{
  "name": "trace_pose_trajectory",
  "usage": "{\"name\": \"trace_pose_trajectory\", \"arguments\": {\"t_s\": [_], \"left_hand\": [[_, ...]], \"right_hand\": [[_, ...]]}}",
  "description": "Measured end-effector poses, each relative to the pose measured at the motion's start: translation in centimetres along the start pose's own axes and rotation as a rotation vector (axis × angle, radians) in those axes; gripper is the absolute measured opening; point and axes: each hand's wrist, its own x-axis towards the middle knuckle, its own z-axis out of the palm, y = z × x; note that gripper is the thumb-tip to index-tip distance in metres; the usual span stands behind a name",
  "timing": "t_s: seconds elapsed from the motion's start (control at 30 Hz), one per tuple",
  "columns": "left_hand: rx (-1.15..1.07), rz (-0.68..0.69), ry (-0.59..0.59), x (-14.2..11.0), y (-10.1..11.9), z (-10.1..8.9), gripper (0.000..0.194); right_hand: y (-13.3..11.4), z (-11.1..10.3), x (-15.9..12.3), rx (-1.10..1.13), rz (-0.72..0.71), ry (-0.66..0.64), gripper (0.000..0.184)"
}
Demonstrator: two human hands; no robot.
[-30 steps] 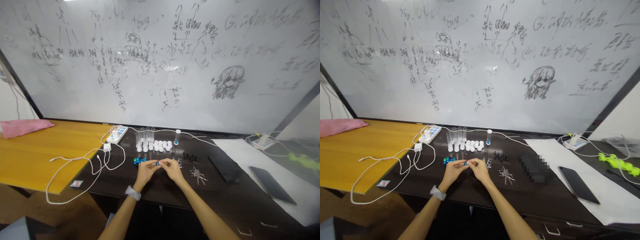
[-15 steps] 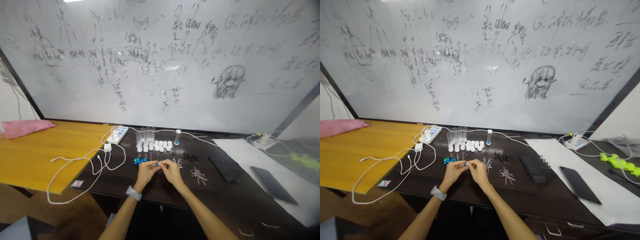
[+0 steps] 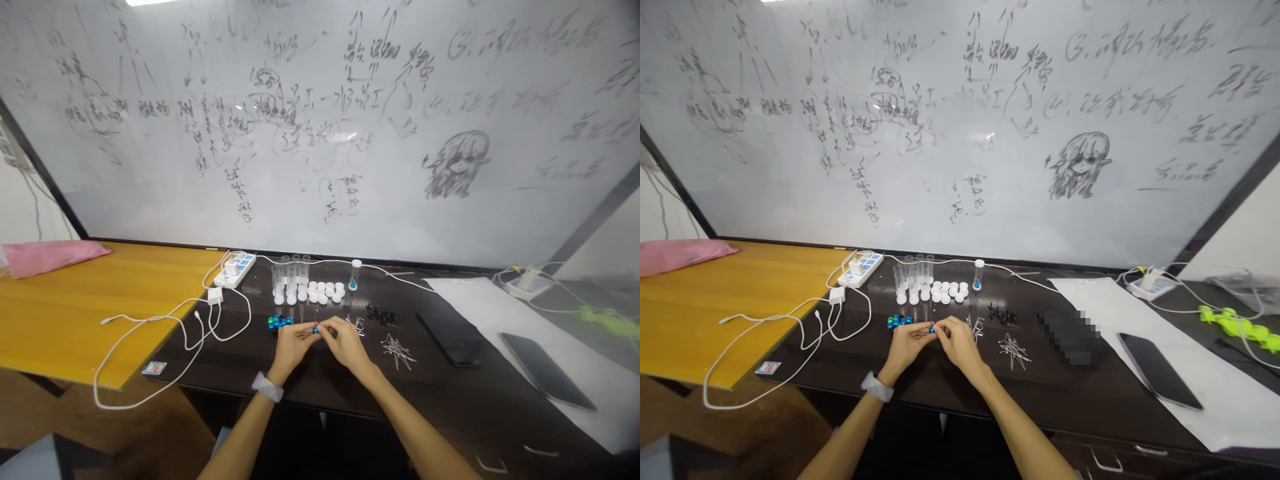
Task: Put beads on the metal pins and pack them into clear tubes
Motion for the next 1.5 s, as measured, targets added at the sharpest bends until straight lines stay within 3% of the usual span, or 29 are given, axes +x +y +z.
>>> {"name": "trace_pose_trajectory", "arguments": {"t_s": [0.2,0.47,0.8,0.9,1.0,1.1,1.2,1.33,1.5], "left_hand": [[-0.041,-0.011,0.003,0.1,-0.6,0.0,0.036],[-0.128,-0.069,-0.007,0.2,-0.3,0.0,0.041],[-0.341,-0.251,-0.034,0.2,0.4,-0.2,0.049],[-0.406,-0.279,-0.051,0.1,0.4,-0.4,0.050],[-0.430,-0.302,-0.059,0.1,0.4,-0.4,0.048],[-0.446,-0.330,-0.081,0.0,0.6,-0.4,0.047],[-0.463,-0.341,-0.110,0.0,0.9,-0.4,0.047],[-0.465,-0.337,-0.133,-0.1,1.2,-0.5,0.046],[-0.471,-0.347,-0.142,-0.1,1.1,-0.5,0.045]], "right_hand": [[0.0,0.3,-0.3,-0.226,-0.189,-0.033,0.024],[0.3,0.5,0.0,-0.444,-0.291,-0.058,0.023],[-0.2,0.4,0.4,-0.060,-0.065,0.010,0.025],[1.1,-0.9,1.3,-0.038,-0.003,0.060,0.026],[4.0,-3.3,2.3,-0.132,0.155,0.117,0.024],[7.1,-5.4,2.8,-0.261,0.252,-0.119,0.015],[8.7,-6.3,2.5,-0.255,0.141,-0.369,0.012],[8.5,-6.0,2.5,-0.202,-0.103,-0.493,0.009],[7.1,-5.4,3.1,-0.306,-0.151,-0.639,0.012]]}}
